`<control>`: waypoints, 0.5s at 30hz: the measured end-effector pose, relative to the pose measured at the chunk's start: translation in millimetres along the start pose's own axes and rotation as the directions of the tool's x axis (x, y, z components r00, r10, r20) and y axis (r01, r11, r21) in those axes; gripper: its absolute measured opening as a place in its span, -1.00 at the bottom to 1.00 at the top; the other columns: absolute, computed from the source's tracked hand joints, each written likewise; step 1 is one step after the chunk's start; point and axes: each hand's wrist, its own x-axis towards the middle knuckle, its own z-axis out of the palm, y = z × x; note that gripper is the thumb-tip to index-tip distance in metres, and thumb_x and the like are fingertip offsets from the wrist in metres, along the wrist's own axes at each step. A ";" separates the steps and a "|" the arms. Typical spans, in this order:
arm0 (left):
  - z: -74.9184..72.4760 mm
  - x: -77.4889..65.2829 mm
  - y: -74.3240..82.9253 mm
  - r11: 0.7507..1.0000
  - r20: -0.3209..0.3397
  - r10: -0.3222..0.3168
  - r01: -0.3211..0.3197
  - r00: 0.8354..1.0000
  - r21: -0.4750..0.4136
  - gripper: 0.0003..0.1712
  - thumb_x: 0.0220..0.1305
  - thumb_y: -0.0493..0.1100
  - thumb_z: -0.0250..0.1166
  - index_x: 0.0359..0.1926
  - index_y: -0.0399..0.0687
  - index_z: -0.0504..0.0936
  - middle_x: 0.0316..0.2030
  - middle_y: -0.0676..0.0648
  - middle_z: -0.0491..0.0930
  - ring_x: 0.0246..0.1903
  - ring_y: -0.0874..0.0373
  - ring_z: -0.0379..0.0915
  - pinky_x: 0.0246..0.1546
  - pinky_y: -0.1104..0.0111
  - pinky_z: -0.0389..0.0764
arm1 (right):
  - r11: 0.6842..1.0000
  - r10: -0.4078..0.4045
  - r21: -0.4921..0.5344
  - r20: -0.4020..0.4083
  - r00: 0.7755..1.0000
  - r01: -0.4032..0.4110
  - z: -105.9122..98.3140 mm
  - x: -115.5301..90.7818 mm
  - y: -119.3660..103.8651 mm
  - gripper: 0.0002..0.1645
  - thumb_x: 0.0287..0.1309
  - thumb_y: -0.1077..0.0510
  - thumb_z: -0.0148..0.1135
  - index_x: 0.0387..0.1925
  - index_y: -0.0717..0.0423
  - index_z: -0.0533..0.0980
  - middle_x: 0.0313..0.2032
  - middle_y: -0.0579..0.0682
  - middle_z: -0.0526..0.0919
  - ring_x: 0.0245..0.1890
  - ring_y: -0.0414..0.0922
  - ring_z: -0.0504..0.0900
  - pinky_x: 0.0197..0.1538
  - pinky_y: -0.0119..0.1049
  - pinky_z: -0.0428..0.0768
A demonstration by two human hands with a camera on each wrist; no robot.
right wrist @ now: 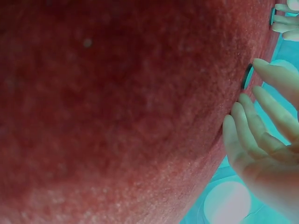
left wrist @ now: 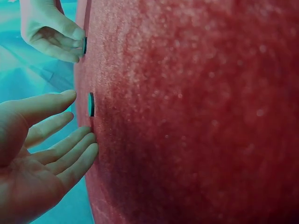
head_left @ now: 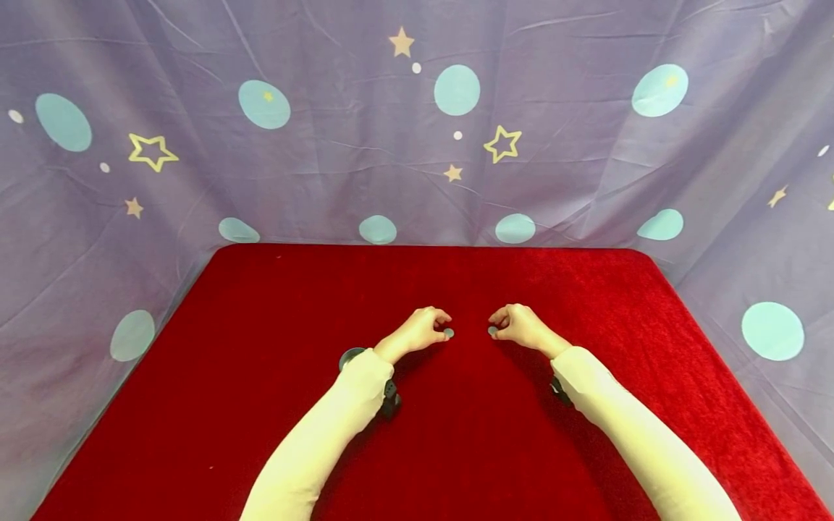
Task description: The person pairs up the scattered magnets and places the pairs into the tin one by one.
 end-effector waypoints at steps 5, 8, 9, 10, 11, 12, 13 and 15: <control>17.7 10.1 -20.0 0.999 -0.001 -0.018 0.018 1.000 0.032 -0.42 -0.29 0.37 0.33 -0.15 0.35 0.53 -0.31 0.25 0.49 -0.27 0.37 0.40 -0.26 0.42 0.45 | 1.000 -0.002 -0.018 0.004 1.000 0.002 0.8 1.4 0.9 -0.68 -0.26 0.33 0.35 -0.33 0.38 0.57 -0.42 0.12 0.64 -0.39 -0.02 0.57 -0.29 -0.24 0.53; -12.5 -5.6 23.5 0.998 0.002 -0.020 0.020 1.000 0.063 -0.49 -0.24 0.23 0.39 -0.19 0.21 0.58 -0.34 0.19 0.50 -0.31 0.33 0.40 -0.29 0.45 0.43 | 0.999 -0.008 -0.033 0.003 1.000 0.008 1.1 2.3 1.3 -0.69 -0.29 0.32 0.36 -0.35 0.37 0.58 -0.45 0.10 0.63 -0.40 -0.04 0.56 -0.30 -0.25 0.53; -20.0 -9.6 34.0 0.997 -0.007 -0.011 0.012 1.000 0.073 -0.52 -0.23 0.21 0.40 -0.22 0.18 0.60 -0.36 0.18 0.50 -0.33 0.33 0.39 -0.32 0.47 0.42 | 0.999 -0.009 -0.038 0.003 1.000 0.009 1.1 2.6 1.5 -0.69 -0.29 0.32 0.36 -0.36 0.37 0.58 -0.46 0.10 0.62 -0.40 -0.04 0.56 -0.30 -0.25 0.53; -31.9 -15.6 50.2 0.997 0.005 -0.022 0.022 1.000 0.073 -0.53 -0.22 0.19 0.40 -0.22 0.17 0.60 -0.36 0.16 0.51 -0.32 0.31 0.39 -0.30 0.47 0.42 | 0.999 -0.012 -0.043 0.002 1.000 0.012 1.3 3.1 1.8 -0.70 -0.30 0.32 0.37 -0.37 0.36 0.59 -0.47 0.09 0.62 -0.41 -0.05 0.56 -0.31 -0.26 0.52; -41.7 -19.8 63.1 0.997 0.018 -0.026 0.025 1.000 0.075 -0.54 -0.20 0.20 0.39 -0.23 0.16 0.61 -0.36 0.14 0.52 -0.31 0.30 0.39 -0.29 0.46 0.41 | 0.999 -0.015 -0.046 0.001 1.000 0.015 1.4 3.3 2.0 -0.70 -0.30 0.32 0.37 -0.38 0.36 0.59 -0.48 0.08 0.62 -0.42 -0.06 0.56 -0.32 -0.27 0.52; -48.6 -23.4 74.7 0.996 0.016 -0.026 0.025 1.000 0.089 -0.58 -0.18 0.05 0.43 -0.23 0.03 0.62 -0.35 0.08 0.54 -0.30 0.24 0.39 -0.28 0.44 0.40 | 0.999 -0.016 -0.048 0.001 1.000 0.016 1.4 3.5 2.1 -0.71 -0.30 0.32 0.37 -0.38 0.36 0.59 -0.49 0.07 0.62 -0.43 -0.07 0.56 -0.32 -0.27 0.52; -52.6 -26.1 81.5 0.995 0.004 -0.016 0.015 1.000 0.098 -0.60 -0.18 0.00 0.43 -0.24 -0.02 0.63 -0.36 0.05 0.55 -0.30 0.21 0.39 -0.29 0.42 0.38 | 0.999 -0.017 -0.049 0.004 1.000 0.017 1.4 3.8 2.1 -0.72 -0.30 0.32 0.37 -0.39 0.35 0.59 -0.49 0.07 0.62 -0.43 -0.07 0.55 -0.33 -0.28 0.52; -50.4 -23.9 79.4 0.994 0.011 -0.027 0.026 1.000 0.106 -0.61 -0.20 0.02 0.44 -0.26 0.03 0.63 -0.37 0.08 0.55 -0.29 0.21 0.37 -0.26 0.41 0.36 | 0.999 -0.017 -0.048 0.007 1.000 0.018 1.4 3.9 2.0 -0.74 -0.29 0.32 0.37 -0.40 0.35 0.60 -0.48 0.07 0.64 -0.44 -0.08 0.55 -0.33 -0.28 0.51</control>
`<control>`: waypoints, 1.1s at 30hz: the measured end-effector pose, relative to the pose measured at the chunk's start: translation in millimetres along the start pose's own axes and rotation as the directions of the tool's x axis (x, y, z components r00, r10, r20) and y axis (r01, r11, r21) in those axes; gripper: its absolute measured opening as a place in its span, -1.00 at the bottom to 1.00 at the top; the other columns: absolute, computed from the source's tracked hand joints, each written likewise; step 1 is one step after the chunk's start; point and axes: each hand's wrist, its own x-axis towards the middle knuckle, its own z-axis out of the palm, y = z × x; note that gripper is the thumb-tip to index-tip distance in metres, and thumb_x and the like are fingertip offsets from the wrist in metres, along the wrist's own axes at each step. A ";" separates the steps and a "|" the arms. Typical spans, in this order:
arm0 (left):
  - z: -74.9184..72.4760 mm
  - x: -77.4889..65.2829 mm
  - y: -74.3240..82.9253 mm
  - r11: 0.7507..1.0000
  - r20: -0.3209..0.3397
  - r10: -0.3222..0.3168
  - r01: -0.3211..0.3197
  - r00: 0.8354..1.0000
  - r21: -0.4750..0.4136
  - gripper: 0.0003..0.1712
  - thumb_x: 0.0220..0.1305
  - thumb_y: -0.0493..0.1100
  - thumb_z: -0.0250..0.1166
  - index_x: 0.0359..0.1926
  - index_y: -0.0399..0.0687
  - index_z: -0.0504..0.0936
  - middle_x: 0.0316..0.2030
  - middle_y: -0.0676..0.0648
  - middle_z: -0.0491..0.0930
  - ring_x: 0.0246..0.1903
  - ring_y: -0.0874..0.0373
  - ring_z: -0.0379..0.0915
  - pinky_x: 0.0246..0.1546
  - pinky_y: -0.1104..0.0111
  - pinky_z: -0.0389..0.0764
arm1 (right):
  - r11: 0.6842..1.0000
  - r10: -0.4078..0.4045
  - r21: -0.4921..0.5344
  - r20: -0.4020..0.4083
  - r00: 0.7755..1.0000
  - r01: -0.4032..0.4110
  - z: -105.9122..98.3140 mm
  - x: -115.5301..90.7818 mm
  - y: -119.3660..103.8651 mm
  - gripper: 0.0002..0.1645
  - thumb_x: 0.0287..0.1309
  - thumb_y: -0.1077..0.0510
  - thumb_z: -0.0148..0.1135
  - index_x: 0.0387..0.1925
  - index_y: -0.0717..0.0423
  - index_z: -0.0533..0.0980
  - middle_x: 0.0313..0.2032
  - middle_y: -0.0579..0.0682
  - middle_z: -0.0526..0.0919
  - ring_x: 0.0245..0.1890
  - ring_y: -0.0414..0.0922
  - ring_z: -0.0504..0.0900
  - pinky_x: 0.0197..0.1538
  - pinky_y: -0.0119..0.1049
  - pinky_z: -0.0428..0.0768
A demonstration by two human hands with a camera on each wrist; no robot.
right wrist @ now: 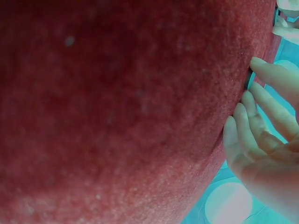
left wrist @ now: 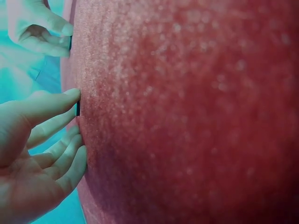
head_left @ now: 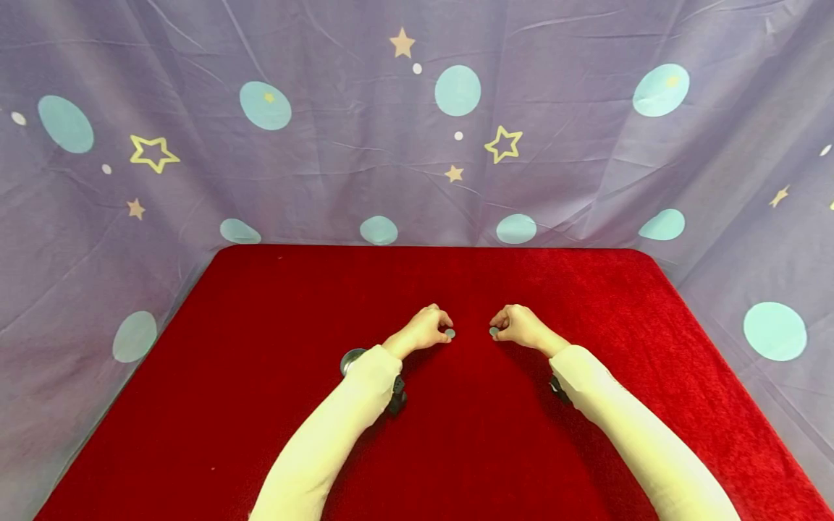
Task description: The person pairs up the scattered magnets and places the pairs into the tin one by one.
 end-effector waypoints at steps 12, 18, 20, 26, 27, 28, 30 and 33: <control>91.5 50.6 -92.2 0.999 -0.006 -0.029 0.029 1.000 0.023 -0.59 -0.36 0.34 0.38 -0.39 0.46 0.53 -0.42 0.30 0.40 -0.31 0.31 0.29 -0.20 0.36 0.29 | 0.999 -0.024 -0.042 0.017 1.000 0.025 0.8 2.2 -0.5 -0.82 -0.28 0.32 0.33 -0.47 0.32 0.62 -0.49 0.07 0.66 -0.46 -0.09 0.60 -0.35 -0.29 0.54; 29.3 16.0 -21.1 0.998 -0.042 -0.028 0.030 0.999 0.049 -0.74 -0.24 0.02 0.45 -0.41 0.19 0.64 -0.46 0.18 0.47 -0.36 0.22 0.33 -0.27 0.38 0.33 | 1.000 -0.001 -0.029 0.023 1.000 0.001 2.0 2.7 -2.0 -0.82 -0.25 0.33 0.32 -0.46 0.33 0.62 -0.49 0.08 0.66 -0.44 -0.08 0.61 -0.34 -0.27 0.55; -7.7 -3.8 18.3 0.998 -0.019 -0.047 0.048 0.999 0.036 -0.76 -0.18 -0.03 0.43 -0.39 0.09 0.66 -0.44 0.12 0.52 -0.32 0.18 0.37 -0.22 0.37 0.35 | 1.000 0.002 -0.031 0.021 1.000 -0.002 3.0 2.8 -2.4 -0.82 -0.25 0.33 0.32 -0.46 0.33 0.61 -0.49 0.08 0.66 -0.44 -0.08 0.61 -0.34 -0.27 0.55; -35.0 -11.8 43.8 0.998 0.038 -0.063 0.064 0.997 -0.023 -0.74 -0.17 0.01 0.43 -0.41 0.02 0.68 -0.46 0.09 0.55 -0.33 0.19 0.40 -0.21 0.41 0.36 | 1.000 -0.022 -0.021 0.019 1.000 0.023 6.5 4.4 -6.9 -0.83 -0.25 0.32 0.32 -0.47 0.32 0.61 -0.49 0.08 0.66 -0.45 -0.09 0.61 -0.34 -0.28 0.55; -30.1 -10.5 39.9 0.999 0.011 -0.038 0.038 0.999 -0.013 -0.74 -0.18 0.00 0.44 -0.42 0.00 0.68 -0.48 0.08 0.54 -0.36 0.18 0.38 -0.26 0.41 0.36 | 0.999 -0.029 -0.019 0.019 0.999 0.029 7.0 4.9 -7.8 -0.84 -0.25 0.33 0.32 -0.47 0.32 0.62 -0.50 0.07 0.66 -0.45 -0.09 0.61 -0.35 -0.28 0.55; -30.4 -10.3 40.5 0.999 0.018 -0.041 0.041 0.999 -0.007 -0.75 -0.16 -0.01 0.43 -0.42 0.00 0.68 -0.47 0.08 0.54 -0.35 0.18 0.39 -0.25 0.40 0.36 | 0.999 -0.035 -0.018 0.019 0.999 0.035 7.4 5.3 -8.7 -0.84 -0.26 0.33 0.31 -0.48 0.32 0.62 -0.50 0.07 0.66 -0.46 -0.09 0.61 -0.35 -0.28 0.55; -35.4 -12.0 44.3 0.999 0.020 -0.023 0.023 1.000 -0.022 -0.76 -0.17 0.02 0.43 -0.44 0.04 0.67 -0.49 0.11 0.52 -0.38 0.21 0.38 -0.29 0.42 0.37 | 0.999 -0.040 -0.019 0.022 0.999 0.040 8.0 6.3 -10.3 -0.86 -0.26 0.33 0.32 -0.49 0.31 0.62 -0.50 0.06 0.66 -0.46 -0.10 0.61 -0.36 -0.29 0.55; -63.8 -24.6 74.7 0.998 0.049 -0.042 0.044 0.998 -0.041 -0.81 -0.14 -0.06 0.42 -0.45 -0.01 0.67 -0.51 0.09 0.52 -0.38 0.19 0.39 -0.28 0.41 0.38 | 0.999 -0.038 -0.016 0.029 0.999 0.038 9.0 7.7 -12.0 -0.86 -0.25 0.33 0.32 -0.49 0.30 0.62 -0.48 0.05 0.66 -0.44 -0.10 0.62 -0.36 -0.30 0.55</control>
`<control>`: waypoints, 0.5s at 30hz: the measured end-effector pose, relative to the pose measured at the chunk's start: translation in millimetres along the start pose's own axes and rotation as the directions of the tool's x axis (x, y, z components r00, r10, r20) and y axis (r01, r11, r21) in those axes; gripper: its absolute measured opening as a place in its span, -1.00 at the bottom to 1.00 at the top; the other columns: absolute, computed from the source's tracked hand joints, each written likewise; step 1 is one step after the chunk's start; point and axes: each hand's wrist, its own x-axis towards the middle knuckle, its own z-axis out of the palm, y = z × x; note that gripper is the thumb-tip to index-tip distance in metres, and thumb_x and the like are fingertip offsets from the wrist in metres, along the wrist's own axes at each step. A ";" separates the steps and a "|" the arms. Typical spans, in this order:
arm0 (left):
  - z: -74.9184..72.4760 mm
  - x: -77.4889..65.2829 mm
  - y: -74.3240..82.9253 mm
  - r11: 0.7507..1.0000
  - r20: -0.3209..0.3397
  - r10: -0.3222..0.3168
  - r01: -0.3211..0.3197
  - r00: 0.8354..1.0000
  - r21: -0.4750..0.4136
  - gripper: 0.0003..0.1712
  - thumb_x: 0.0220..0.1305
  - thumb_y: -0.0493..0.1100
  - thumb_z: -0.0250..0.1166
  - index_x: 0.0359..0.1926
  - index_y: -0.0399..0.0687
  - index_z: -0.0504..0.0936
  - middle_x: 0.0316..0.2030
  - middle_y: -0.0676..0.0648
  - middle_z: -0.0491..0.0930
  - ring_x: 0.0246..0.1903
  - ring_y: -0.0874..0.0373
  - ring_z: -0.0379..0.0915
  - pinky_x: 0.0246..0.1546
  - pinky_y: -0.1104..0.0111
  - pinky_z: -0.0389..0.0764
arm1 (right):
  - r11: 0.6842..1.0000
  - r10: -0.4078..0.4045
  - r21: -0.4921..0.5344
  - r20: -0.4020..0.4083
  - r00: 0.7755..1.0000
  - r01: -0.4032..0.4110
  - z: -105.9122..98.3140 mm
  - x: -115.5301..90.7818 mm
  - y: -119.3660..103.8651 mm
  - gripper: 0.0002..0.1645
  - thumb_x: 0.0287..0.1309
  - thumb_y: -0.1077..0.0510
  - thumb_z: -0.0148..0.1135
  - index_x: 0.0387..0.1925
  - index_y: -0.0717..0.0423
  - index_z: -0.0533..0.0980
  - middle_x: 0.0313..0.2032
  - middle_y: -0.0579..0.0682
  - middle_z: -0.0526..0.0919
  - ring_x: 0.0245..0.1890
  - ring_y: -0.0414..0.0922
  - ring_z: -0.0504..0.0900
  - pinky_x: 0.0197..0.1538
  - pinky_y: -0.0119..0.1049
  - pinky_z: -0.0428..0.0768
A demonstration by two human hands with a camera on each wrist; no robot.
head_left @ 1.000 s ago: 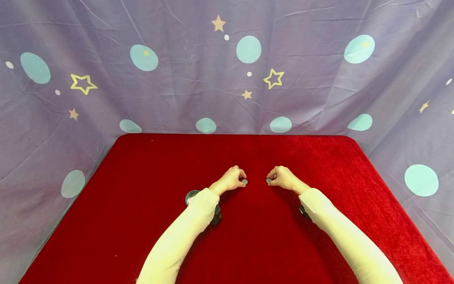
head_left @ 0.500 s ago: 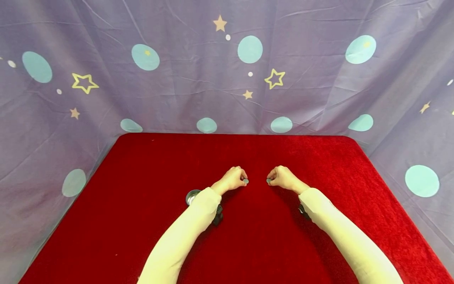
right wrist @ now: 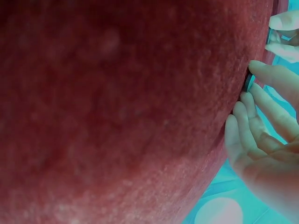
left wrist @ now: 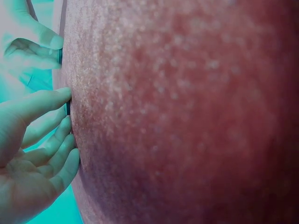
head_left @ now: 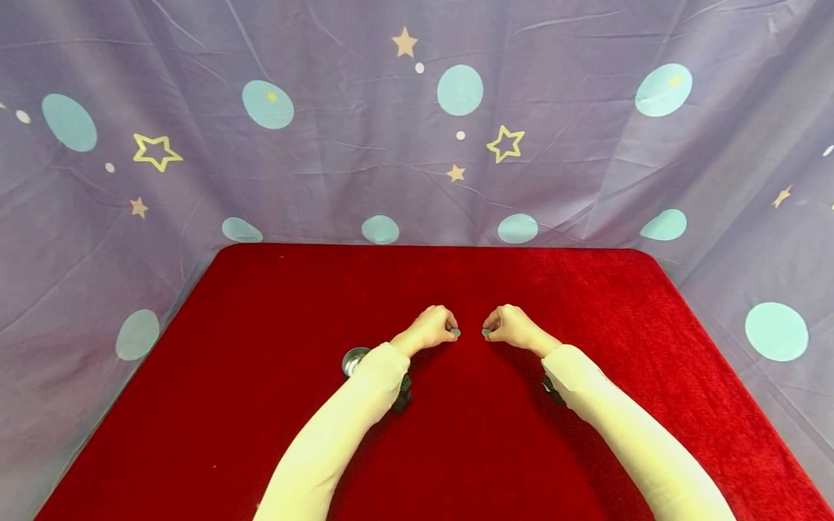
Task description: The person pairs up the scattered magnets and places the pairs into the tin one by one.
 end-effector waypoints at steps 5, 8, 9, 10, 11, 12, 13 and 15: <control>-45.8 -30.5 58.9 0.998 0.045 -0.064 0.064 0.997 -0.011 -0.86 -0.05 -0.22 0.35 -0.40 -0.19 0.67 -0.47 -0.02 0.58 -0.34 0.11 0.43 -0.20 0.35 0.41 | 1.000 -0.010 0.000 0.001 1.000 0.010 0.6 0.7 -3.9 -0.84 -0.26 0.33 0.33 -0.48 0.30 0.62 -0.47 0.06 0.66 -0.44 -0.09 0.62 -0.35 -0.30 0.55; -52.3 -36.9 69.6 0.998 0.038 -0.055 0.055 0.998 0.021 -0.84 -0.03 -0.22 0.34 -0.37 -0.21 0.67 -0.45 -0.04 0.59 -0.36 0.12 0.44 -0.24 0.40 0.41 | 1.000 -0.019 0.005 -0.004 1.000 0.019 1.3 0.7 -5.9 -0.85 -0.29 0.33 0.33 -0.51 0.29 0.62 -0.49 0.04 0.66 -0.45 -0.11 0.61 -0.36 -0.31 0.55; -52.3 -37.4 70.5 0.998 0.036 -0.050 0.049 0.998 0.030 -0.83 -0.02 -0.22 0.33 -0.36 -0.21 0.67 -0.45 -0.04 0.60 -0.37 0.13 0.45 -0.26 0.42 0.42 | 1.000 -0.024 0.006 -0.005 1.000 0.024 1.8 1.1 -6.1 -0.86 -0.29 0.33 0.33 -0.51 0.28 0.62 -0.49 0.04 0.66 -0.45 -0.11 0.61 -0.36 -0.31 0.55; -53.5 -38.5 72.3 0.998 0.040 -0.053 0.052 0.998 0.028 -0.83 -0.02 -0.22 0.33 -0.35 -0.21 0.67 -0.44 -0.04 0.60 -0.37 0.14 0.45 -0.27 0.44 0.42 | 1.000 -0.026 0.008 -0.004 1.000 0.026 2.4 1.5 -6.2 -0.86 -0.30 0.33 0.33 -0.52 0.28 0.62 -0.49 0.03 0.66 -0.45 -0.12 0.61 -0.36 -0.31 0.55; -53.4 -38.3 72.6 0.998 0.042 -0.055 0.053 0.998 0.030 -0.82 -0.01 -0.22 0.33 -0.34 -0.21 0.66 -0.43 -0.04 0.60 -0.37 0.15 0.46 -0.28 0.45 0.43 | 1.000 -0.028 0.006 -0.002 1.000 0.028 3.0 2.0 -6.3 -0.86 -0.30 0.33 0.33 -0.52 0.27 0.62 -0.49 0.03 0.66 -0.45 -0.13 0.61 -0.36 -0.32 0.55; -53.2 -37.9 72.7 0.998 0.042 -0.052 0.051 0.998 0.027 -0.83 -0.02 -0.22 0.33 -0.35 -0.21 0.67 -0.44 -0.04 0.60 -0.38 0.15 0.46 -0.30 0.45 0.44 | 1.000 -0.027 0.010 0.002 1.000 0.027 3.7 2.5 -6.4 -0.86 -0.29 0.33 0.33 -0.51 0.27 0.62 -0.49 0.03 0.66 -0.45 -0.13 0.62 -0.36 -0.32 0.55; -52.9 -37.6 72.8 0.998 0.043 -0.052 0.051 0.998 0.023 -0.83 -0.02 -0.22 0.33 -0.35 -0.21 0.67 -0.44 -0.04 0.61 -0.38 0.15 0.47 -0.31 0.45 0.45 | 1.000 -0.029 0.011 0.004 1.000 0.029 4.5 3.3 -6.3 -0.86 -0.29 0.33 0.33 -0.51 0.27 0.62 -0.49 0.03 0.66 -0.45 -0.13 0.62 -0.36 -0.33 0.55; -52.0 -36.6 72.7 0.999 0.044 -0.051 0.051 0.998 0.019 -0.83 -0.02 -0.23 0.33 -0.35 -0.22 0.66 -0.44 -0.05 0.61 -0.38 0.14 0.48 -0.33 0.46 0.46 | 0.999 -0.030 0.014 0.009 1.000 0.030 6.0 4.6 -6.5 -0.86 -0.27 0.33 0.32 -0.51 0.27 0.62 -0.49 0.03 0.66 -0.44 -0.13 0.62 -0.36 -0.33 0.55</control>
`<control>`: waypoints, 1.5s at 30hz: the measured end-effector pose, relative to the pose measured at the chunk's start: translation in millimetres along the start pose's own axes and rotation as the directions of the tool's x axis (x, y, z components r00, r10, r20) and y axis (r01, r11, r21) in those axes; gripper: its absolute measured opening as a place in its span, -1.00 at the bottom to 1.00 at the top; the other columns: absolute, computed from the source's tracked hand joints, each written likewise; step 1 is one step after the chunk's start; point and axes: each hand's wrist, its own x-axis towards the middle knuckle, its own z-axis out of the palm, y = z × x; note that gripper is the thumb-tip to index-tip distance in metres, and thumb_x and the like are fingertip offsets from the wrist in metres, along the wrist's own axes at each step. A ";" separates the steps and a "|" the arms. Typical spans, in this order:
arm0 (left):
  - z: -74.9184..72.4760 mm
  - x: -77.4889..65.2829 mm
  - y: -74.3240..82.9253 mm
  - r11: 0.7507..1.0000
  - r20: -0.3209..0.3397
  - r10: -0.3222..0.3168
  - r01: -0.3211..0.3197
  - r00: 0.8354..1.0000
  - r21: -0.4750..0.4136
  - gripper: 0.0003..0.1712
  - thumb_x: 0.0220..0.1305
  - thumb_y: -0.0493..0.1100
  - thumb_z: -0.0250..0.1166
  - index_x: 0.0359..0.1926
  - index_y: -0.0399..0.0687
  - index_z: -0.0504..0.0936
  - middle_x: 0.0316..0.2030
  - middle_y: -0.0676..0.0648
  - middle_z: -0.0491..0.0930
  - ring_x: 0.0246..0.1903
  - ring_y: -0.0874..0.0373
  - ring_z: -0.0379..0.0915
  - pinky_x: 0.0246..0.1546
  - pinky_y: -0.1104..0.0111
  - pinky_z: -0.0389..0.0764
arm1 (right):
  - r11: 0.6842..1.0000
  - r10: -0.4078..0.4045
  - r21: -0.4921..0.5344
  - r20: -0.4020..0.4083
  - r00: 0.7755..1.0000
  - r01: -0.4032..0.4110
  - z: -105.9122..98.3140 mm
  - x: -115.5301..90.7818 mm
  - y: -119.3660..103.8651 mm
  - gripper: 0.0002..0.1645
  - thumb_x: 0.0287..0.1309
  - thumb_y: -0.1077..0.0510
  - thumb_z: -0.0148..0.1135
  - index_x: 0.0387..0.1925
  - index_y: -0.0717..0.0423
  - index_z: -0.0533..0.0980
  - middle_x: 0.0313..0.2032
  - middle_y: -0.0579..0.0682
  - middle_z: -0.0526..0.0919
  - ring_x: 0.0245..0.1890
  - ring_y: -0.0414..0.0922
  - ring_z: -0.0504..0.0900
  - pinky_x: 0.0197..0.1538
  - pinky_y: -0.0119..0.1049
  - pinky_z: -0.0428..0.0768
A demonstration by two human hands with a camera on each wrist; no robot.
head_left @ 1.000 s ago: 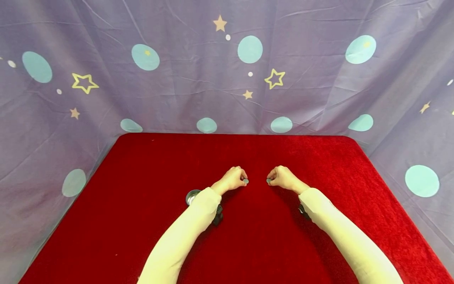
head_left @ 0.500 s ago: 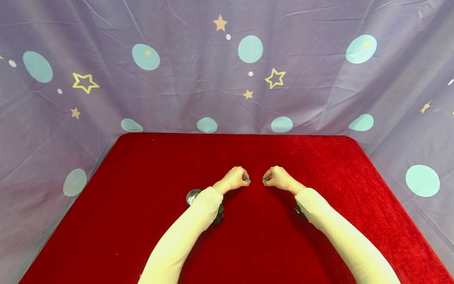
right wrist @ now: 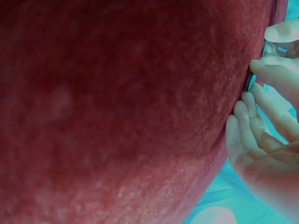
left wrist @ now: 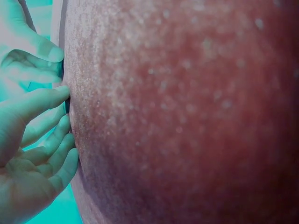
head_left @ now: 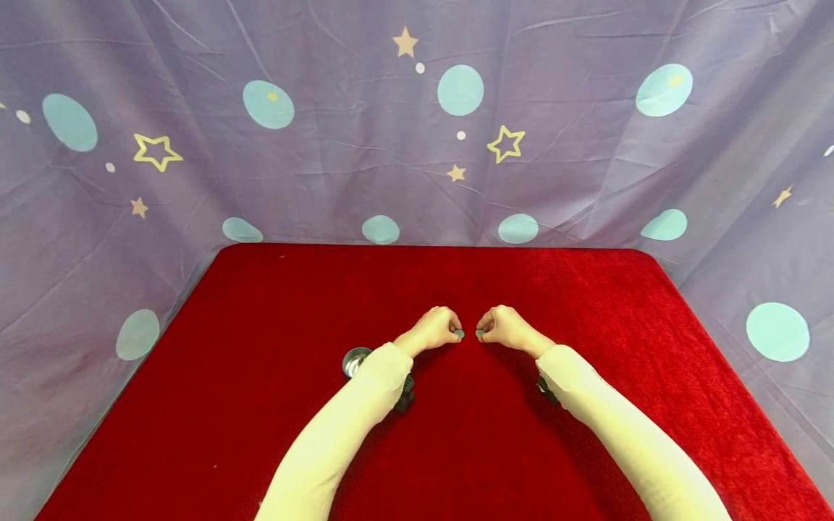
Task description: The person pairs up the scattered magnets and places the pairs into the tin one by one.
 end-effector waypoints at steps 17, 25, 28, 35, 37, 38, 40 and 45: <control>0.5 1.6 4.7 1.000 0.034 -0.014 0.014 0.999 -0.009 -0.85 -0.02 -0.21 0.34 -0.38 -0.18 0.67 -0.46 -0.01 0.61 -0.41 0.16 0.47 -0.36 0.47 0.44 | 1.000 0.002 0.011 0.019 1.000 -0.003 2.2 1.9 -8.8 -0.88 -0.28 0.34 0.34 -0.53 0.27 0.62 -0.54 0.01 0.65 -0.49 -0.17 0.59 -0.40 -0.37 0.52; 2.3 2.9 6.8 1.000 0.042 -0.018 0.019 0.999 -0.023 -0.87 -0.04 -0.23 0.35 -0.39 -0.17 0.68 -0.47 0.01 0.61 -0.44 0.20 0.45 -0.39 0.49 0.42 | 1.000 -0.012 -0.002 0.024 1.000 0.012 3.9 3.2 -10.5 -0.89 -0.29 0.34 0.34 -0.54 0.25 0.62 -0.53 0.00 0.65 -0.50 -0.19 0.58 -0.41 -0.39 0.52; 2.3 2.9 7.2 1.000 0.038 -0.014 0.015 0.999 -0.020 -0.87 -0.05 -0.22 0.36 -0.40 -0.17 0.68 -0.48 0.01 0.60 -0.45 0.20 0.44 -0.39 0.49 0.41 | 1.000 -0.021 -0.001 0.026 0.999 0.021 4.4 3.2 -10.6 -0.88 -0.29 0.35 0.34 -0.53 0.25 0.62 -0.53 0.00 0.65 -0.49 -0.19 0.57 -0.41 -0.39 0.52; 2.6 2.6 7.5 1.000 0.041 -0.011 0.012 0.999 -0.024 -0.87 -0.05 -0.24 0.35 -0.40 -0.17 0.68 -0.49 0.01 0.59 -0.47 0.21 0.42 -0.42 0.50 0.41 | 1.000 -0.026 -0.011 0.033 0.999 0.026 5.4 3.1 -9.9 -0.87 -0.29 0.35 0.34 -0.52 0.25 0.62 -0.53 0.00 0.65 -0.49 -0.19 0.58 -0.40 -0.40 0.52; 3.0 2.9 7.4 1.000 0.044 -0.012 0.013 0.999 -0.022 -0.87 -0.05 -0.24 0.35 -0.39 -0.17 0.68 -0.49 0.01 0.59 -0.47 0.21 0.42 -0.42 0.51 0.40 | 1.000 -0.024 -0.010 0.037 0.999 0.025 5.4 3.4 -10.0 -0.86 -0.29 0.35 0.34 -0.51 0.25 0.62 -0.53 0.00 0.65 -0.49 -0.20 0.58 -0.40 -0.41 0.52; 3.1 3.1 7.3 1.000 0.045 -0.013 0.014 0.999 -0.020 -0.86 -0.05 -0.24 0.35 -0.39 -0.17 0.68 -0.49 0.01 0.59 -0.47 0.21 0.42 -0.42 0.51 0.40 | 1.000 -0.024 -0.009 0.037 0.999 0.024 5.3 3.4 -10.2 -0.86 -0.29 0.35 0.34 -0.51 0.25 0.62 -0.53 0.00 0.65 -0.49 -0.20 0.58 -0.40 -0.41 0.51; 3.4 3.1 7.0 1.000 0.044 -0.010 0.011 0.999 -0.015 -0.85 -0.05 -0.23 0.35 -0.38 -0.17 0.67 -0.48 0.00 0.59 -0.45 0.20 0.43 -0.40 0.50 0.40 | 1.000 -0.019 -0.004 0.037 0.999 0.020 4.7 3.4 -10.9 -0.84 -0.30 0.35 0.34 -0.49 0.25 0.62 -0.52 0.00 0.65 -0.49 -0.20 0.57 -0.40 -0.41 0.51; 1.7 0.2 7.4 1.000 0.041 0.000 0.000 0.999 -0.017 -0.77 -0.06 -0.22 0.36 -0.30 -0.19 0.65 -0.41 -0.04 0.60 -0.35 0.13 0.47 -0.28 0.41 0.43 | 1.000 -0.021 0.009 0.036 0.999 0.020 3.6 2.7 -11.5 -0.80 -0.33 0.36 0.34 -0.47 0.28 0.61 -0.51 0.01 0.64 -0.51 -0.21 0.54 -0.41 -0.41 0.50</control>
